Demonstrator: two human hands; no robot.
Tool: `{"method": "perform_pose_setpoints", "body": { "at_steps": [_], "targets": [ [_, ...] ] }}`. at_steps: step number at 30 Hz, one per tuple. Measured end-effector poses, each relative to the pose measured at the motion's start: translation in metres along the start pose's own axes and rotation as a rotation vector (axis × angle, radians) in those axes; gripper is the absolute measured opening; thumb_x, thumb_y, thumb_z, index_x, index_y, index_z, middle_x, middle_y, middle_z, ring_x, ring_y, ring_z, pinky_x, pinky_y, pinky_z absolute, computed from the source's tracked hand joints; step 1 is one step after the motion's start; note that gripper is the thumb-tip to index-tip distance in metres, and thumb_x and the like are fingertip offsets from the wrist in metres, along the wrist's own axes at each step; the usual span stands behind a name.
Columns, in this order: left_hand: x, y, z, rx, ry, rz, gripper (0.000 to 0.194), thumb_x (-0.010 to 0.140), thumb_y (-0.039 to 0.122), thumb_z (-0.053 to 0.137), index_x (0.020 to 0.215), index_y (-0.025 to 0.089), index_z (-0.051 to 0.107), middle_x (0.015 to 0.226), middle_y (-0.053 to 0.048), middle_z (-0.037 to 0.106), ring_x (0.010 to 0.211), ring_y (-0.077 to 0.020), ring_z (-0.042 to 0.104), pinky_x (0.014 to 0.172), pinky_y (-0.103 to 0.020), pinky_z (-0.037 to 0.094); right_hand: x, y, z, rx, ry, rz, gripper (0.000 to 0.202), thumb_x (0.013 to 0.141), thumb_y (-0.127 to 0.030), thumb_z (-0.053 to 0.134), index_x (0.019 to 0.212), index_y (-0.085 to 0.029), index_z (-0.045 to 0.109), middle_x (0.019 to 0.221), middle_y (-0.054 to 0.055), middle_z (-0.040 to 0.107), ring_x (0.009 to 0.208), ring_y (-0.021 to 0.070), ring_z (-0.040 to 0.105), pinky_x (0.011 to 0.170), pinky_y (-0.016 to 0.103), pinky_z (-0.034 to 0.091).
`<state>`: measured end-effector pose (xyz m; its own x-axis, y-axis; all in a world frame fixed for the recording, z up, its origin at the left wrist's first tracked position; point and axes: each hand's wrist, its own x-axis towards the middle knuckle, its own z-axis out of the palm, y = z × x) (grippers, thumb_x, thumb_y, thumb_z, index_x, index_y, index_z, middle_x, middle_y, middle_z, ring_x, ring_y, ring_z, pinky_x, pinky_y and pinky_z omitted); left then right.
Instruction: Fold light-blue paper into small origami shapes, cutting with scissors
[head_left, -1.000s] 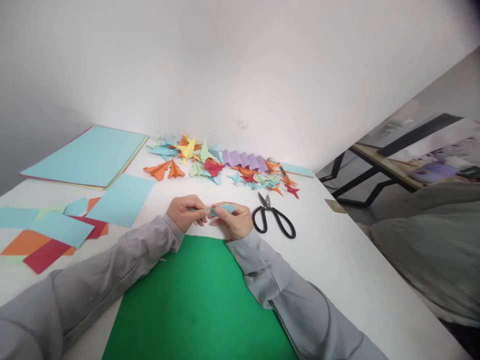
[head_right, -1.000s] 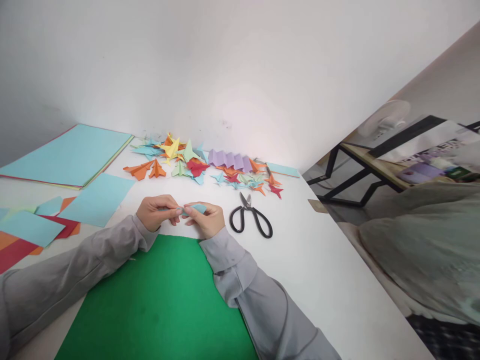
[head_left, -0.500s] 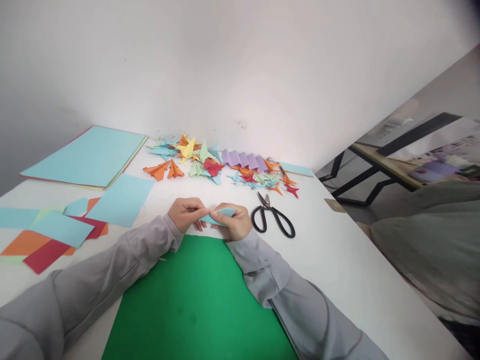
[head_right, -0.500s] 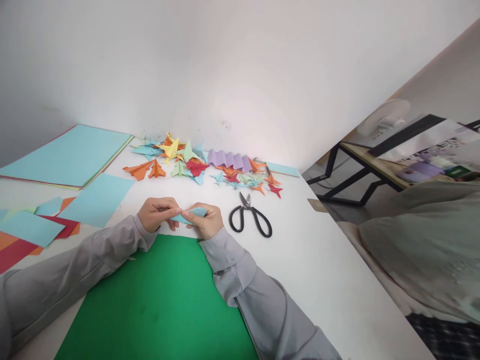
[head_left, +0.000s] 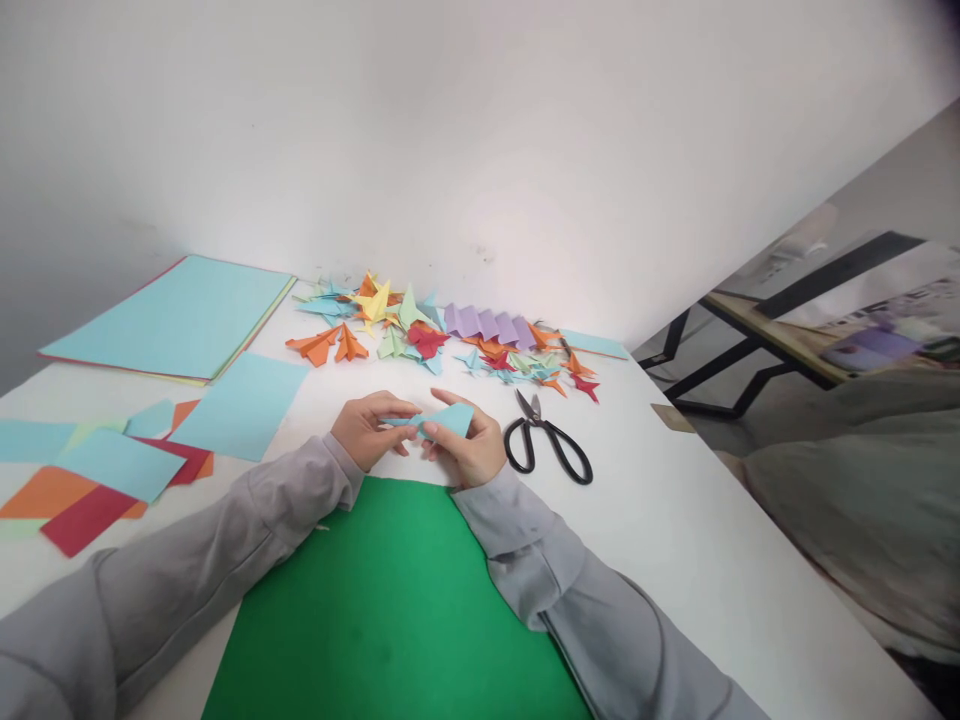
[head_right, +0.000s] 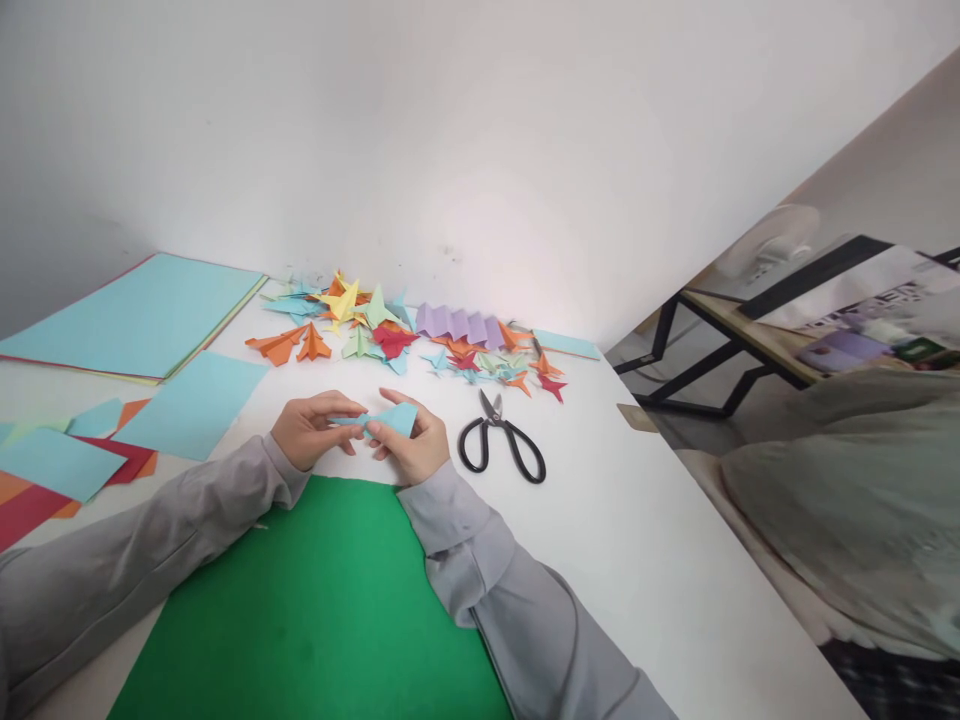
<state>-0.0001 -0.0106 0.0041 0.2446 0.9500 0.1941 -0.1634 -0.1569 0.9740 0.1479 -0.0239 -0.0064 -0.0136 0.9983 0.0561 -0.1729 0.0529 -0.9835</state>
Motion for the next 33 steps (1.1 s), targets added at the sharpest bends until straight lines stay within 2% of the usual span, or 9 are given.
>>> {"method": "perform_pose_setpoints", "body": {
  "at_steps": [3, 6, 10, 14, 16, 19, 21, 27, 33],
  "targets": [
    [0.0016, -0.0024, -0.0025, -0.024, 0.001, 0.024, 0.022, 0.054, 0.022, 0.072, 0.074, 0.013, 0.069, 0.077, -0.003, 0.053, 0.057, -0.0120, 0.059, 0.041, -0.024, 0.055, -0.0032, -0.0039, 0.0016, -0.070, 0.006, -0.103, 0.072, 0.055, -0.028, 0.074, 0.121, -0.021, 0.047, 0.071, 0.000, 0.065, 0.049, 0.0121, 0.056, 0.042, 0.025, 0.048],
    [0.0029, -0.0036, -0.0045, -0.034, 0.020, 0.026, 0.022, 0.052, 0.022, 0.074, 0.071, 0.014, 0.070, 0.084, -0.004, 0.053, 0.054, -0.0105, 0.059, 0.040, -0.024, 0.054, -0.0033, -0.0037, 0.0005, -0.105, -0.024, -0.195, 0.082, 0.057, -0.027, 0.073, 0.129, -0.027, 0.035, 0.089, 0.003, 0.063, 0.056, 0.0128, 0.056, 0.045, 0.026, 0.050],
    [0.0034, -0.0024, -0.0040, -0.044, 0.037, 0.005, 0.021, 0.049, 0.020, 0.075, 0.069, 0.013, 0.070, 0.085, -0.005, 0.053, 0.055, -0.0122, 0.060, 0.040, -0.025, 0.054, -0.0016, -0.0009, -0.0019, -0.138, -0.040, -0.251, 0.079, 0.062, -0.030, 0.069, 0.131, -0.027, 0.031, 0.086, 0.003, 0.062, 0.056, 0.0131, 0.055, 0.046, 0.026, 0.049],
    [0.0034, -0.0015, -0.0028, -0.053, 0.048, 0.011, 0.017, 0.046, 0.014, 0.075, 0.062, 0.012, 0.069, 0.080, -0.004, 0.055, 0.058, -0.0118, 0.059, 0.041, -0.024, 0.055, -0.0026, -0.0008, -0.0024, -0.223, -0.011, -0.346, 0.085, 0.060, -0.027, 0.072, 0.131, -0.030, 0.026, 0.097, 0.006, 0.058, 0.067, 0.0149, 0.056, 0.053, 0.028, 0.050],
    [0.0036, -0.0019, -0.0029, -0.054, 0.051, 0.014, 0.013, 0.046, 0.012, 0.074, 0.057, 0.011, 0.068, 0.077, -0.004, 0.055, 0.057, -0.0105, 0.058, 0.042, -0.023, 0.055, -0.0034, -0.0010, -0.0029, -0.278, -0.002, -0.394, 0.078, 0.059, -0.025, 0.072, 0.126, -0.031, 0.032, 0.103, 0.006, 0.055, 0.071, 0.0152, 0.056, 0.054, 0.027, 0.050],
    [0.0043, -0.0026, -0.0035, -0.063, 0.045, 0.004, 0.010, 0.046, 0.010, 0.073, 0.053, 0.010, 0.065, 0.072, -0.003, 0.057, 0.054, -0.0098, 0.057, 0.043, -0.022, 0.054, -0.0033, -0.0004, -0.0047, -0.386, -0.009, -0.476, 0.047, 0.061, -0.025, 0.070, 0.104, -0.027, 0.051, 0.105, 0.007, 0.053, 0.084, 0.0190, 0.056, 0.058, 0.028, 0.050],
    [0.0048, -0.0026, -0.0037, -0.073, 0.038, -0.013, 0.010, 0.046, 0.009, 0.072, 0.052, 0.010, 0.064, 0.070, -0.003, 0.057, 0.053, -0.0098, 0.057, 0.043, -0.022, 0.054, -0.0029, 0.0003, -0.0061, -0.450, -0.010, -0.523, 0.032, 0.061, -0.025, 0.070, 0.090, -0.024, 0.056, 0.105, 0.008, 0.051, 0.090, 0.0212, 0.054, 0.061, 0.030, 0.051],
    [0.0059, 0.0015, -0.0030, -0.062, 0.060, -0.045, 0.011, 0.049, 0.013, 0.072, 0.056, 0.010, 0.065, 0.064, -0.001, 0.057, 0.050, -0.0092, 0.056, 0.043, -0.022, 0.053, -0.0059, -0.0009, -0.0047, -0.356, 0.055, -0.496, 0.066, 0.061, -0.022, 0.070, 0.117, -0.033, 0.038, 0.125, 0.007, 0.033, 0.081, 0.0151, 0.054, 0.058, 0.030, 0.054],
    [0.0069, 0.0021, -0.0036, -0.049, 0.111, -0.132, 0.016, 0.045, 0.012, 0.072, 0.058, 0.010, 0.062, 0.057, 0.001, 0.059, 0.047, -0.0089, 0.056, 0.045, -0.022, 0.052, -0.0094, -0.0031, -0.0034, -0.430, 0.025, -0.560, 0.039, 0.065, -0.022, 0.067, 0.101, -0.029, 0.054, 0.119, 0.006, 0.037, 0.095, 0.0195, 0.053, 0.060, 0.030, 0.056]
  ]
}}
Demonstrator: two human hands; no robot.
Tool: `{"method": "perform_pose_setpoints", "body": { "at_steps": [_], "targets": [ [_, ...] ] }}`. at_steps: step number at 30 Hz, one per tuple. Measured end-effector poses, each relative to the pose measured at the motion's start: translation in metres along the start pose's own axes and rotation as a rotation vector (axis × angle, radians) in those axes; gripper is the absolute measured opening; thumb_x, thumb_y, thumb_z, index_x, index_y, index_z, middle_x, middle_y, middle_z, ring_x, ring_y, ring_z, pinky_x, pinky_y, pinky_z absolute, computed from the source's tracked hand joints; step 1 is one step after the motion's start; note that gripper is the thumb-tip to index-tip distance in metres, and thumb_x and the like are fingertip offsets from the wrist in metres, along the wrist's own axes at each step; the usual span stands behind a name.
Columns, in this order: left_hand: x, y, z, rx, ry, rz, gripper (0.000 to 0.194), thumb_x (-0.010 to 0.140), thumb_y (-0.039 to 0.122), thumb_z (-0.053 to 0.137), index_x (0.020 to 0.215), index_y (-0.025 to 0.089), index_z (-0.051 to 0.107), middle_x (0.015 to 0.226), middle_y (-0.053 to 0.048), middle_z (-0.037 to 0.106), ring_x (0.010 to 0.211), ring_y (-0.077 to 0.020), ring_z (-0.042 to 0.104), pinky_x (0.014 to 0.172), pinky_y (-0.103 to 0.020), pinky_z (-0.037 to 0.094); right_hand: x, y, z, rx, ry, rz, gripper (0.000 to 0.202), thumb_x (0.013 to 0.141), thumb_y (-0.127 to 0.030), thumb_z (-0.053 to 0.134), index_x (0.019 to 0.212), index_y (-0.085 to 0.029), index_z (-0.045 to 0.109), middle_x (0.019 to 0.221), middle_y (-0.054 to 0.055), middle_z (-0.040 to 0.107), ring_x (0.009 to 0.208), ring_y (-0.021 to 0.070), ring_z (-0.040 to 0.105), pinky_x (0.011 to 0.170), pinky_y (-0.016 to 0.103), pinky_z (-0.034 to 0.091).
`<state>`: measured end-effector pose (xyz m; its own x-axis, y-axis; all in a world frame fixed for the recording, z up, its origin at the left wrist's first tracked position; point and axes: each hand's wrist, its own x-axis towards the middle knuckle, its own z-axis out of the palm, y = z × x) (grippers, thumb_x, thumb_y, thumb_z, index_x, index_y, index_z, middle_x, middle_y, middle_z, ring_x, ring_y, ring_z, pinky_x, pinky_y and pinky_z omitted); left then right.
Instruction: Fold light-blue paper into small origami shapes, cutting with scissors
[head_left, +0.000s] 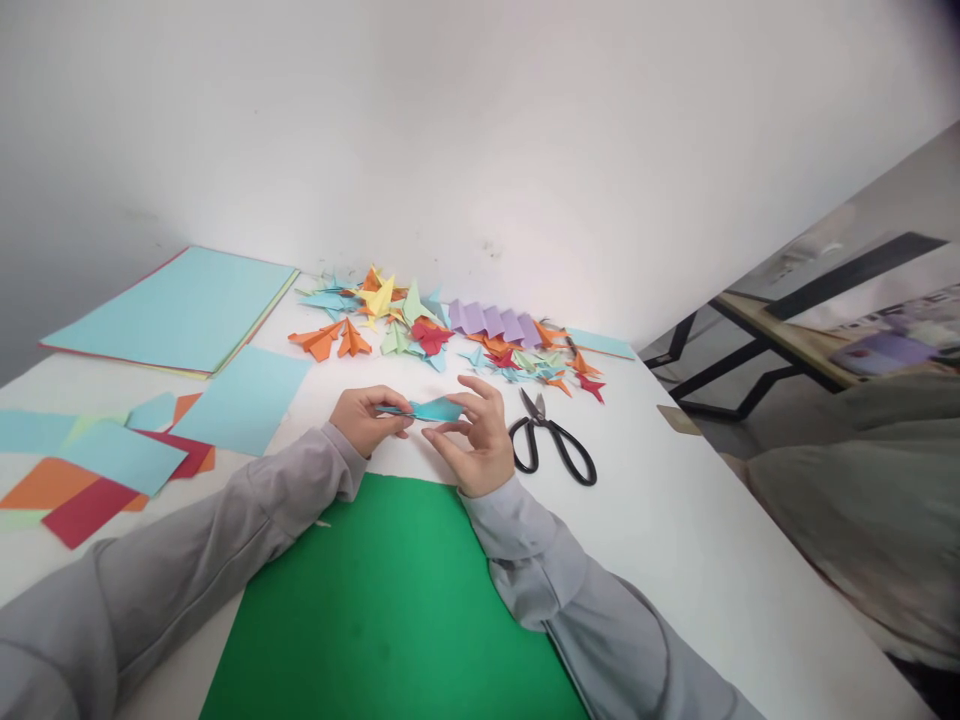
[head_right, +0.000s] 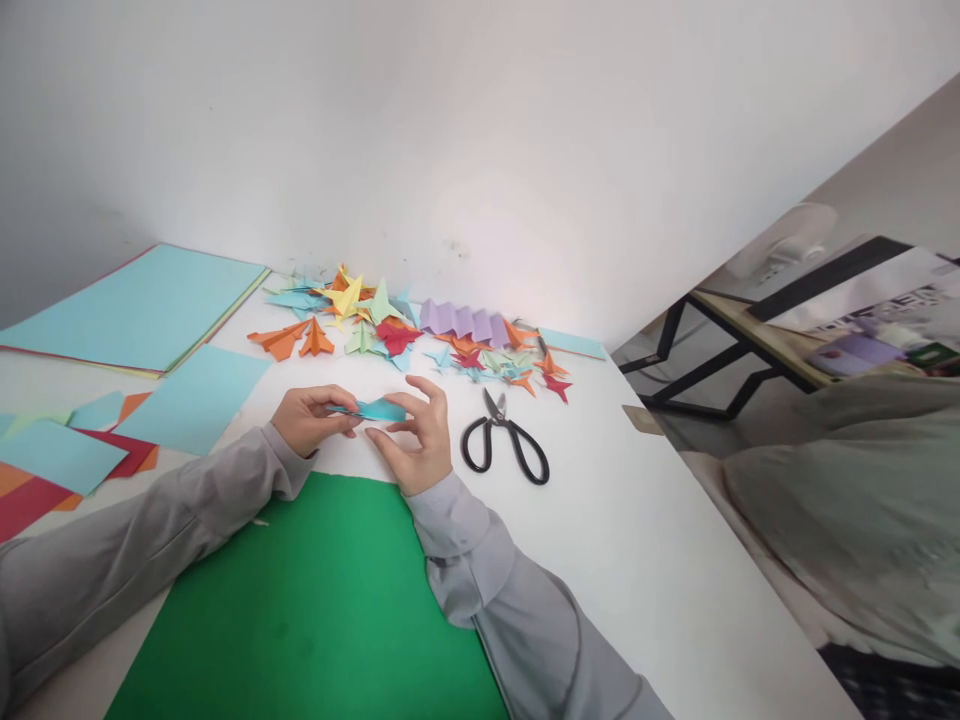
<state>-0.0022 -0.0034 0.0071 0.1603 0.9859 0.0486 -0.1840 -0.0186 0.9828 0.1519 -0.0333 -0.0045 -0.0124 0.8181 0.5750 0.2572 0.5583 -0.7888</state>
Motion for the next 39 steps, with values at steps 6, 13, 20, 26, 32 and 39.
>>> {"method": "perform_pose_setpoints", "body": {
  "at_steps": [6, 13, 20, 26, 32, 39],
  "targets": [
    [0.000, -0.002, -0.001, 0.052, -0.020, -0.004, 0.018, 0.044, 0.012, 0.072, 0.058, 0.011, 0.062, 0.055, 0.002, 0.060, 0.046, -0.0087, 0.056, 0.048, -0.022, 0.052, 0.001, 0.003, -0.001, -0.075, -0.048, -0.050, 0.018, 0.065, -0.022, 0.067, 0.083, -0.023, 0.064, 0.108, 0.008, 0.048, 0.093, 0.0214, 0.054, 0.066, 0.034, 0.054],
    [-0.001, -0.001, -0.001, -0.051, -0.066, -0.086, 0.029, 0.040, 0.020, 0.078, 0.060, 0.011, 0.059, 0.052, 0.001, 0.060, 0.041, -0.0114, 0.056, 0.043, -0.025, 0.050, 0.005, 0.005, 0.002, 0.163, 0.004, 0.179, 0.028, 0.054, -0.028, 0.074, 0.079, -0.021, 0.064, 0.084, 0.005, 0.059, 0.078, 0.0190, 0.058, 0.060, 0.031, 0.051],
    [-0.004, 0.002, 0.001, 0.008, -0.144, -0.092, 0.028, 0.040, 0.018, 0.079, 0.058, 0.009, 0.060, 0.051, 0.001, 0.058, 0.045, -0.0092, 0.056, 0.048, -0.023, 0.051, 0.001, 0.002, 0.007, 0.212, -0.072, 0.397, 0.021, 0.056, -0.033, 0.073, 0.067, -0.019, 0.062, 0.051, -0.001, 0.059, 0.040, 0.0117, 0.052, 0.040, 0.025, 0.044],
    [-0.002, -0.001, -0.001, -0.057, -0.222, -0.154, 0.035, 0.043, 0.026, 0.079, 0.067, 0.009, 0.059, 0.055, -0.001, 0.062, 0.051, -0.0143, 0.062, 0.048, -0.026, 0.053, 0.004, -0.001, 0.005, 0.252, -0.019, 0.460, 0.021, 0.056, -0.032, 0.073, 0.067, -0.016, 0.064, 0.045, -0.001, 0.058, 0.038, 0.0118, 0.052, 0.039, 0.025, 0.044],
    [-0.001, -0.001, -0.001, -0.022, -0.247, -0.171, 0.037, 0.045, 0.029, 0.078, 0.069, 0.009, 0.057, 0.049, -0.002, 0.062, 0.046, -0.0149, 0.061, 0.044, -0.025, 0.051, 0.008, -0.002, 0.002, 0.356, -0.049, 0.546, 0.023, 0.053, -0.030, 0.074, 0.066, -0.014, 0.064, 0.043, -0.001, 0.059, 0.035, 0.0108, 0.051, 0.035, 0.022, 0.043],
    [-0.001, 0.004, -0.001, 0.026, -0.220, -0.191, 0.035, 0.047, 0.028, 0.077, 0.069, 0.009, 0.058, 0.040, -0.001, 0.059, 0.035, -0.0126, 0.055, 0.035, -0.022, 0.046, 0.011, -0.004, 0.002, 0.459, -0.137, 0.590, 0.023, 0.053, -0.028, 0.074, 0.067, -0.012, 0.065, 0.049, 0.001, 0.063, 0.038, 0.0118, 0.056, 0.035, 0.021, 0.046]
  ]
}}
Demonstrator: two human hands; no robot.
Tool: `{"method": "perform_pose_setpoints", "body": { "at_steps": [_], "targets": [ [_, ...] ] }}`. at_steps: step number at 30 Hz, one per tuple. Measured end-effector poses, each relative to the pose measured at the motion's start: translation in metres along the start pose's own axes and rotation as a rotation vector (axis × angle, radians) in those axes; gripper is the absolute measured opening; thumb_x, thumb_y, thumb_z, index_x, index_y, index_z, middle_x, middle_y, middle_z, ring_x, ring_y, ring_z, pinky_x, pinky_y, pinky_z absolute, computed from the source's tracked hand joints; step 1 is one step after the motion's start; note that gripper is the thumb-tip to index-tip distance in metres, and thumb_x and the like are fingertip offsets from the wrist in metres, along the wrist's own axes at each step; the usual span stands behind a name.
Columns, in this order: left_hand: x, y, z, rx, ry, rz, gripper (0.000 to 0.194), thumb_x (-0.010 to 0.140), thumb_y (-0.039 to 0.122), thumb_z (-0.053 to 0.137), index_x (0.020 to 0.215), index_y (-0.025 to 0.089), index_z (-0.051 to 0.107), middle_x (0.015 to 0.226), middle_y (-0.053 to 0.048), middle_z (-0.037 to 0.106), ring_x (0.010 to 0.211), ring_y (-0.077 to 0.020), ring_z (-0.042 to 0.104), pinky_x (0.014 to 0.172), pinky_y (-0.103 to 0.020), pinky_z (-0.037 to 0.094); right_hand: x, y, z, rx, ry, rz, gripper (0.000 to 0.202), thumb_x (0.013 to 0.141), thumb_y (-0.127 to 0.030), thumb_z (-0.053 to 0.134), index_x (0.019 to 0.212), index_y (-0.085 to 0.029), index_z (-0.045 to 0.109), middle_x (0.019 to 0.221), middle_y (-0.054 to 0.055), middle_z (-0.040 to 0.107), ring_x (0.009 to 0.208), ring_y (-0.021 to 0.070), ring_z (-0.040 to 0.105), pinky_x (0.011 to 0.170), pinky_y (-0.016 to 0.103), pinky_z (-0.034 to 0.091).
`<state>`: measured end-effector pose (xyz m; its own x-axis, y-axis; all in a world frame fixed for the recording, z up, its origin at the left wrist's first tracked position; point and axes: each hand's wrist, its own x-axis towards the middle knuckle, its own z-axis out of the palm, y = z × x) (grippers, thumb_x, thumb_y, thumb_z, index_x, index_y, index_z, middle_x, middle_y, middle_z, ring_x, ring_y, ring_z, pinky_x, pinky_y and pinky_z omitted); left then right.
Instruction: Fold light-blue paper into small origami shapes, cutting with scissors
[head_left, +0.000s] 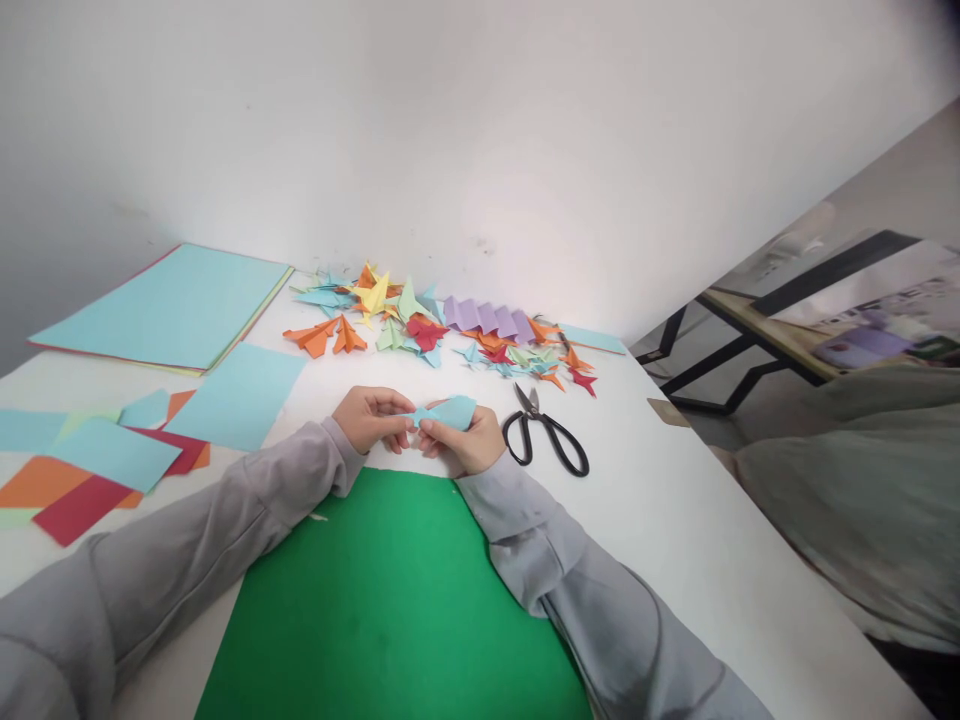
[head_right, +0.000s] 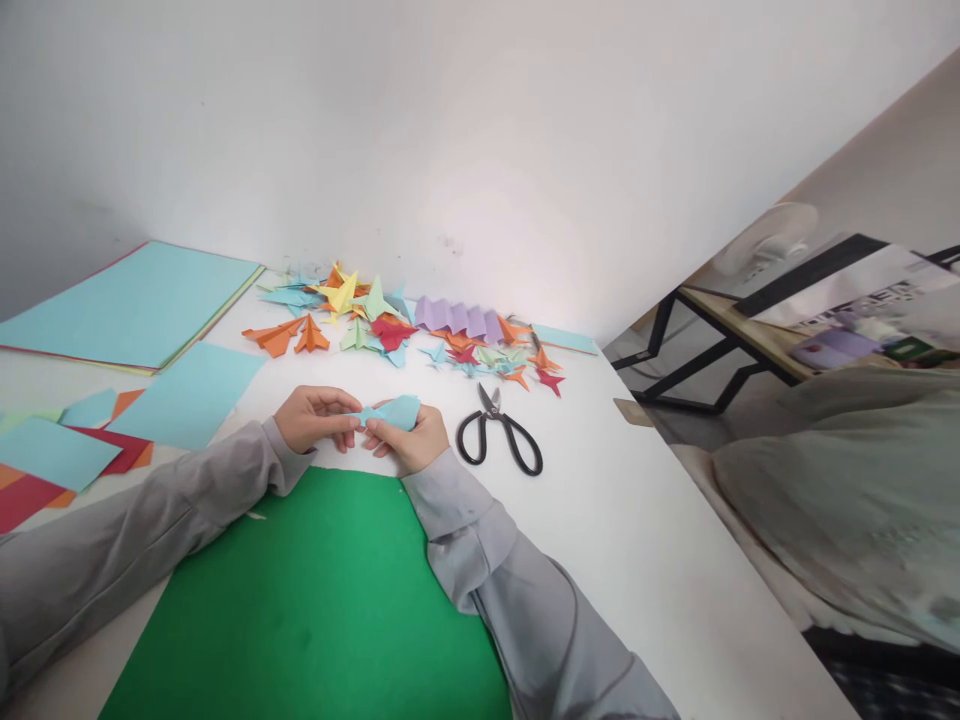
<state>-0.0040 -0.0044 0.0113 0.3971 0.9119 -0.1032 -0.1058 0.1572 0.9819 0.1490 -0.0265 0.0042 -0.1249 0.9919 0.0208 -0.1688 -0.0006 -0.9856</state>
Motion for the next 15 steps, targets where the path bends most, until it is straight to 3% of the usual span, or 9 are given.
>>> {"method": "perform_pose_setpoints", "body": {
  "at_steps": [8, 15],
  "targets": [
    [-0.0008, -0.0012, 0.0027, -0.047, -0.057, 0.004, 0.039, 0.051, 0.033, 0.075, 0.073, 0.012, 0.051, 0.048, 0.003, 0.058, 0.040, -0.0140, 0.058, 0.037, -0.026, 0.050, 0.0030, 0.0068, 0.0010, 0.155, 0.048, 0.099, 0.027, 0.049, -0.025, 0.076, 0.070, -0.012, 0.064, 0.050, 0.003, 0.064, 0.038, 0.0139, 0.057, 0.034, 0.022, 0.048],
    [0.0007, 0.0014, 0.0048, -0.140, 0.021, -0.062, 0.041, 0.043, 0.030, 0.078, 0.071, 0.011, 0.054, 0.047, 0.000, 0.059, 0.037, -0.0150, 0.057, 0.035, -0.026, 0.048, 0.0046, 0.0055, 0.0017, 0.218, 0.094, 0.124, 0.023, 0.049, -0.021, 0.076, 0.069, -0.013, 0.066, 0.050, 0.002, 0.065, 0.038, 0.0133, 0.056, 0.033, 0.022, 0.045]
  ]
}}
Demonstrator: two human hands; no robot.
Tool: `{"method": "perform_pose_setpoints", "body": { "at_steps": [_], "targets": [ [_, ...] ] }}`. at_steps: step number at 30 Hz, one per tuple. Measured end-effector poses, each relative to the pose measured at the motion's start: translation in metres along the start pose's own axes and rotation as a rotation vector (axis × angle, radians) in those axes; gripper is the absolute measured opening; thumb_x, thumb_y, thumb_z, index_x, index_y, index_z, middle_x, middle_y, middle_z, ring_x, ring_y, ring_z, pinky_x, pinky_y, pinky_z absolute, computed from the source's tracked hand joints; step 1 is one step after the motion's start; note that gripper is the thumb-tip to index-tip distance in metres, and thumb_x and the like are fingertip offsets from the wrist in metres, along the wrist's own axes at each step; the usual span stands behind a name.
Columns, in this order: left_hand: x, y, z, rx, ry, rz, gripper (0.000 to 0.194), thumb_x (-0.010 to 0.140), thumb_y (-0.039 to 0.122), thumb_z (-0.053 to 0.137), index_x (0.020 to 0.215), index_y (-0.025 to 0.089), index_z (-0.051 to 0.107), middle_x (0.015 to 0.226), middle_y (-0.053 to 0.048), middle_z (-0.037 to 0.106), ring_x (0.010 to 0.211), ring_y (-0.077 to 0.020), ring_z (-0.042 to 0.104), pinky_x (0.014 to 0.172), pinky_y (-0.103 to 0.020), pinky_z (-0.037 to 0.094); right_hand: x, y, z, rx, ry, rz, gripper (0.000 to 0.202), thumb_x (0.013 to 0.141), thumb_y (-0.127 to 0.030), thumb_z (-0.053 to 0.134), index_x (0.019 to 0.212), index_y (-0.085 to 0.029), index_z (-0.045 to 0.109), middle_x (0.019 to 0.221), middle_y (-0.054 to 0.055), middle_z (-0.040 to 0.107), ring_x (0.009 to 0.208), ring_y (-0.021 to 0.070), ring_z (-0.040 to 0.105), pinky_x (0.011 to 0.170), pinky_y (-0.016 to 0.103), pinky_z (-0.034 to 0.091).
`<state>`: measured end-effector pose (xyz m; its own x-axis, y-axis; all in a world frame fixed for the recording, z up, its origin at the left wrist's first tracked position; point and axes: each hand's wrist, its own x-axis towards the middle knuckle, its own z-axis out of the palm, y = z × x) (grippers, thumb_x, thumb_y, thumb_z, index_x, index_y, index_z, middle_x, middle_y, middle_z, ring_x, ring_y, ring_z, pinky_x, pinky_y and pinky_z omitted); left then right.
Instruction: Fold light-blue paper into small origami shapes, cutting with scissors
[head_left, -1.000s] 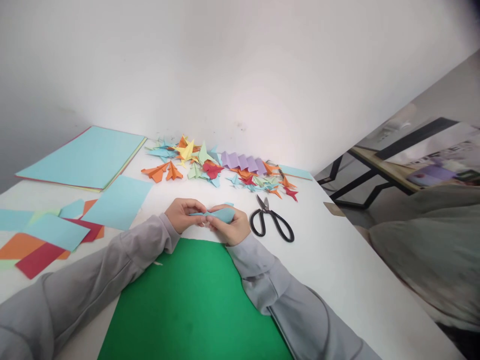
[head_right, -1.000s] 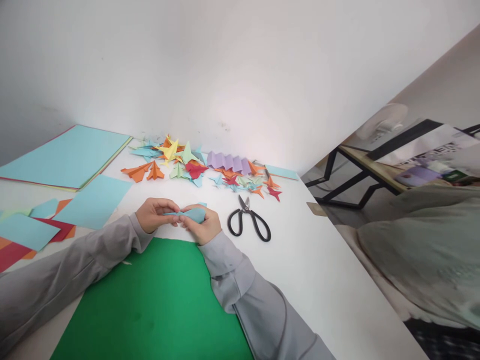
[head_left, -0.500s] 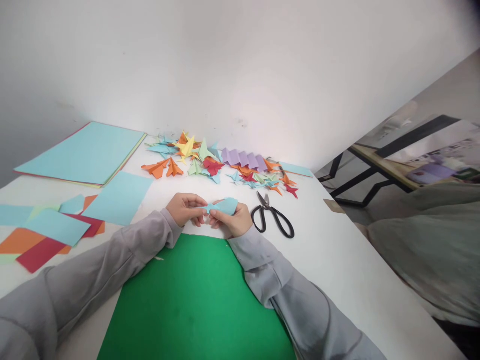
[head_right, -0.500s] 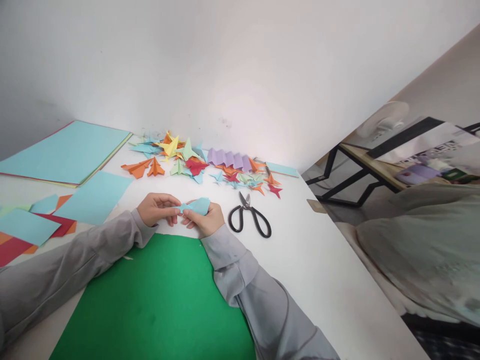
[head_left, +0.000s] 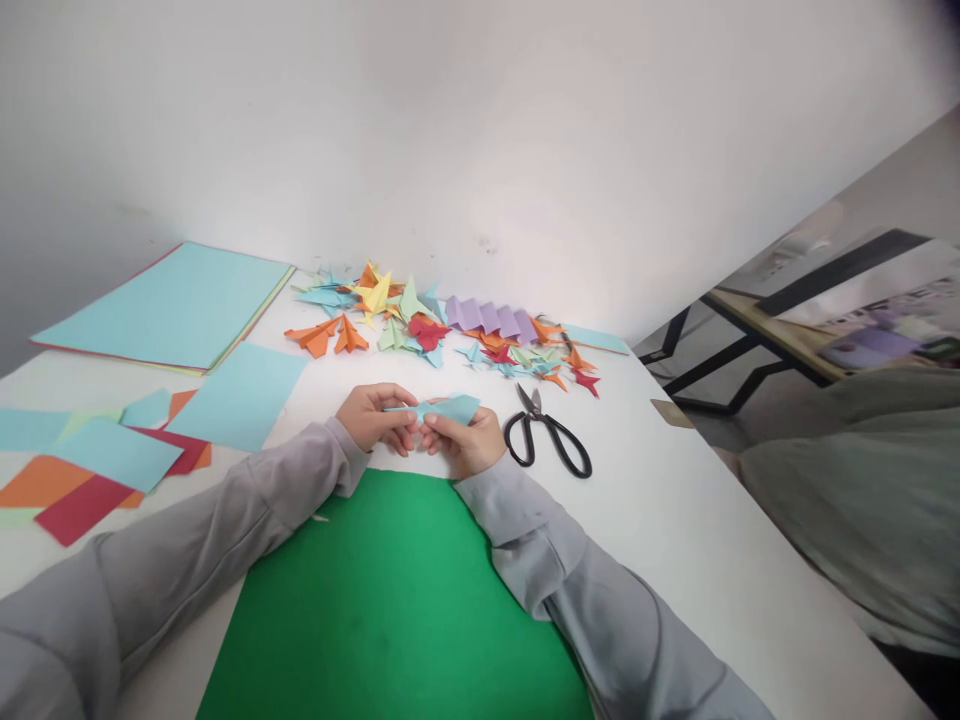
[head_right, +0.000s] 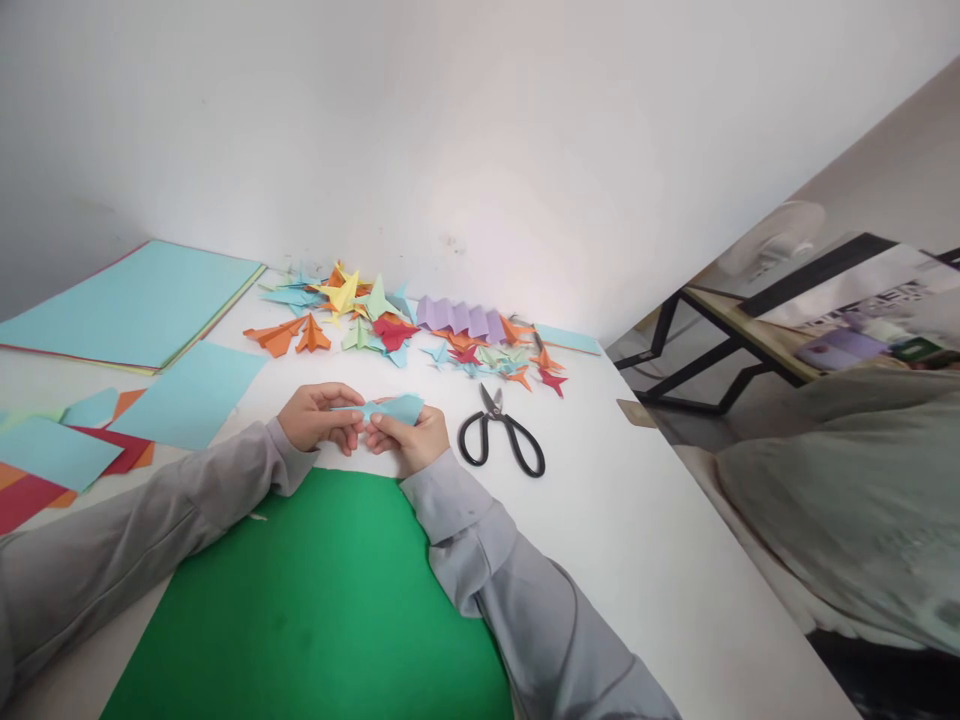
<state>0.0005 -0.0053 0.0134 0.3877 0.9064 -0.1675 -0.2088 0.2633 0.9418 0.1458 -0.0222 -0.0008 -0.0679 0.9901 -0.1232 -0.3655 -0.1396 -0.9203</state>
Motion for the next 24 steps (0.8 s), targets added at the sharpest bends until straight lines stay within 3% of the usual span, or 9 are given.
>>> {"method": "perform_pose_setpoints", "body": {
  "at_steps": [7, 13, 24],
  "targets": [
    [0.0036, -0.0051, 0.0030, -0.101, 0.133, 0.000, 0.039, 0.039, 0.024, 0.079, 0.069, 0.008, 0.059, 0.044, -0.002, 0.059, 0.035, -0.0142, 0.054, 0.032, -0.025, 0.045, 0.0026, -0.0026, 0.0052, 0.094, 0.033, 0.041, 0.020, 0.046, -0.016, 0.075, 0.063, -0.014, 0.066, 0.046, 0.001, 0.063, 0.035, 0.0113, 0.053, 0.032, 0.021, 0.043],
    [0.0022, -0.0048, 0.0059, -0.192, 0.094, 0.000, 0.039, 0.038, 0.021, 0.079, 0.069, 0.009, 0.059, 0.046, -0.003, 0.062, 0.037, -0.0148, 0.056, 0.035, -0.026, 0.047, 0.0031, -0.0014, 0.0043, 0.121, 0.027, 0.029, 0.018, 0.046, -0.016, 0.074, 0.062, -0.014, 0.067, 0.047, 0.001, 0.063, 0.035, 0.0105, 0.052, 0.031, 0.019, 0.040],
    [0.0022, -0.0018, 0.0034, -0.302, 0.069, -0.061, 0.018, 0.049, 0.008, 0.070, 0.066, 0.007, 0.065, 0.050, -0.008, 0.064, 0.039, -0.0159, 0.057, 0.035, -0.025, 0.046, 0.0031, -0.0019, 0.0045, 0.205, -0.030, 0.037, 0.017, 0.049, -0.012, 0.072, 0.065, -0.013, 0.067, 0.048, 0.002, 0.064, 0.036, 0.0098, 0.054, 0.033, 0.017, 0.042]
  ]
}}
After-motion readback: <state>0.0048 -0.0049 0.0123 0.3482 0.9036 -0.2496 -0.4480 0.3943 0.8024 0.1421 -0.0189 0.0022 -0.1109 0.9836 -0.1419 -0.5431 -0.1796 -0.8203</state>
